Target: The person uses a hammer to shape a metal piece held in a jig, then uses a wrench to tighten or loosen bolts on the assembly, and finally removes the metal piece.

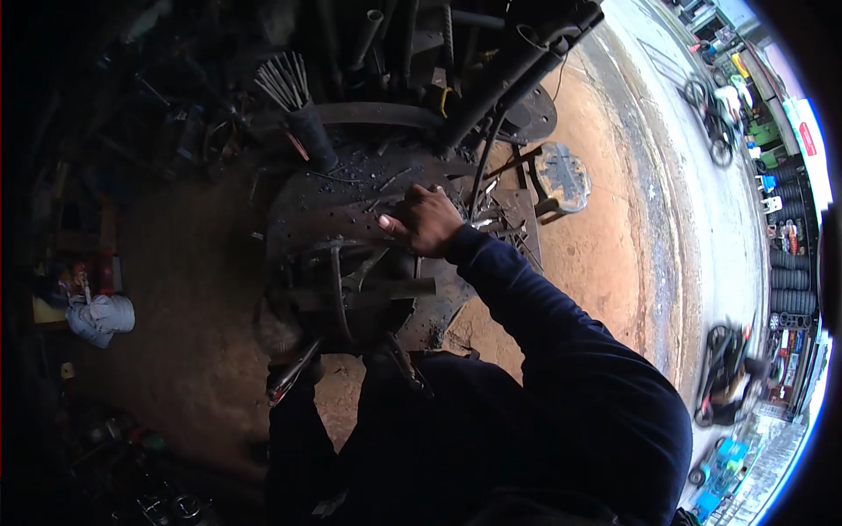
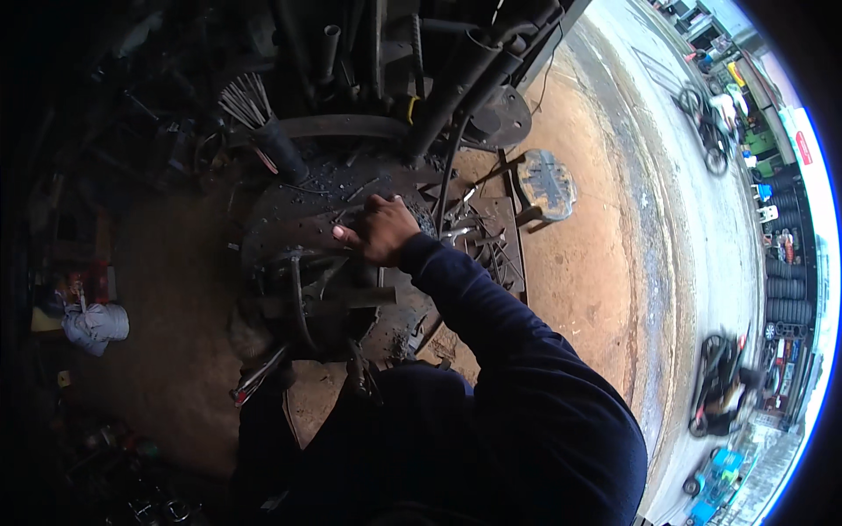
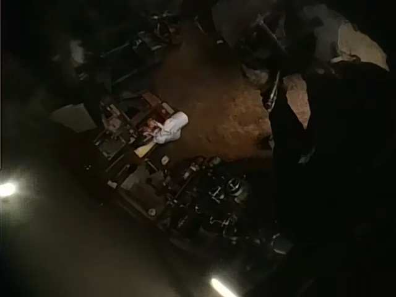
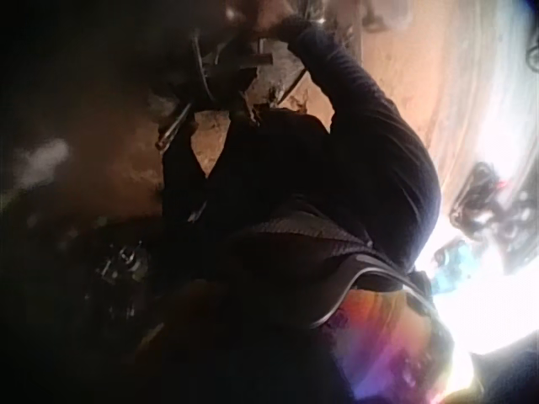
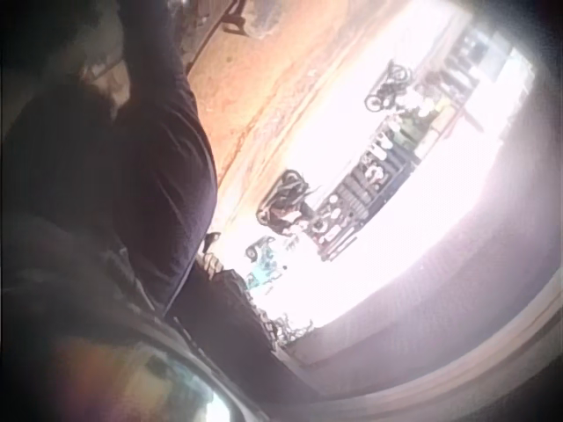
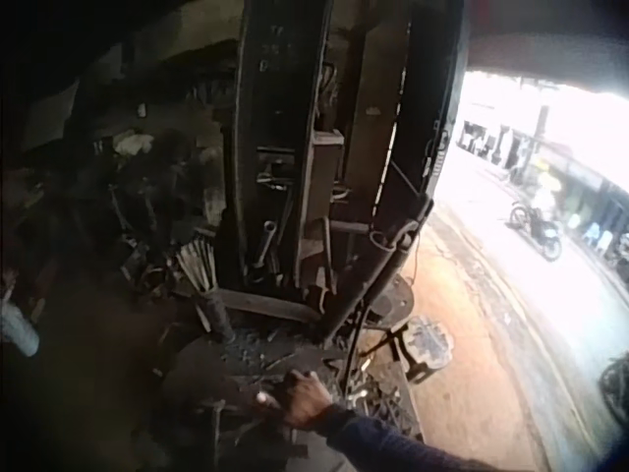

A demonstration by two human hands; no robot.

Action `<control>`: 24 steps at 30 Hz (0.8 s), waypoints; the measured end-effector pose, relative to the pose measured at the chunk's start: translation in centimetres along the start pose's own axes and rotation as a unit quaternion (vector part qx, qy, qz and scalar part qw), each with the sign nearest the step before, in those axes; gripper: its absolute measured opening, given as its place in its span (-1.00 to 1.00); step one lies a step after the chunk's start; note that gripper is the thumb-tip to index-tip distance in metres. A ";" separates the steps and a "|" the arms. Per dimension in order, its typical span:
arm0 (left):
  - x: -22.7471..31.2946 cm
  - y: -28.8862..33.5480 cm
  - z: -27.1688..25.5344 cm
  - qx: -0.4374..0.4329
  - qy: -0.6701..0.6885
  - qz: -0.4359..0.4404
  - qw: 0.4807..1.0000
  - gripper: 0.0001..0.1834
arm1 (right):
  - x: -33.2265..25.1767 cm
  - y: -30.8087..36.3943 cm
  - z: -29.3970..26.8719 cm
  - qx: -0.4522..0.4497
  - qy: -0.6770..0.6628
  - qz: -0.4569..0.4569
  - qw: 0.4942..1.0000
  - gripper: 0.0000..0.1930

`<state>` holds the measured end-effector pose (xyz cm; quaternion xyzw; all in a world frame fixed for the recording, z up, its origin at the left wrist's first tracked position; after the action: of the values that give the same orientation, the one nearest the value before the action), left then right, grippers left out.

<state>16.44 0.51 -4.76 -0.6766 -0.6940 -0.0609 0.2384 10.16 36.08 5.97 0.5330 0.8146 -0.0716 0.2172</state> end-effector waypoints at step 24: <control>4.6 -0.9 -2.9 -0.022 -0.112 0.102 0.988 -0.64 | -4.4 -12.6 -0.8 -0.114 0.251 -0.221 0.935 -0.40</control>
<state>16.41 3.49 -0.12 -0.7511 -0.6426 0.0248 0.1493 0.05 27.32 7.17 0.3116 0.9426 0.1117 0.0438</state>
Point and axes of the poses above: each hand's wrist, its own y-axis away from the middle knuckle, its own z-axis out of the palm, x = y × z, the point moved 7 cm from there along -y, towards the middle knuckle, and after that the axes turned 10 degrees about -x, right-handed, at the moved point
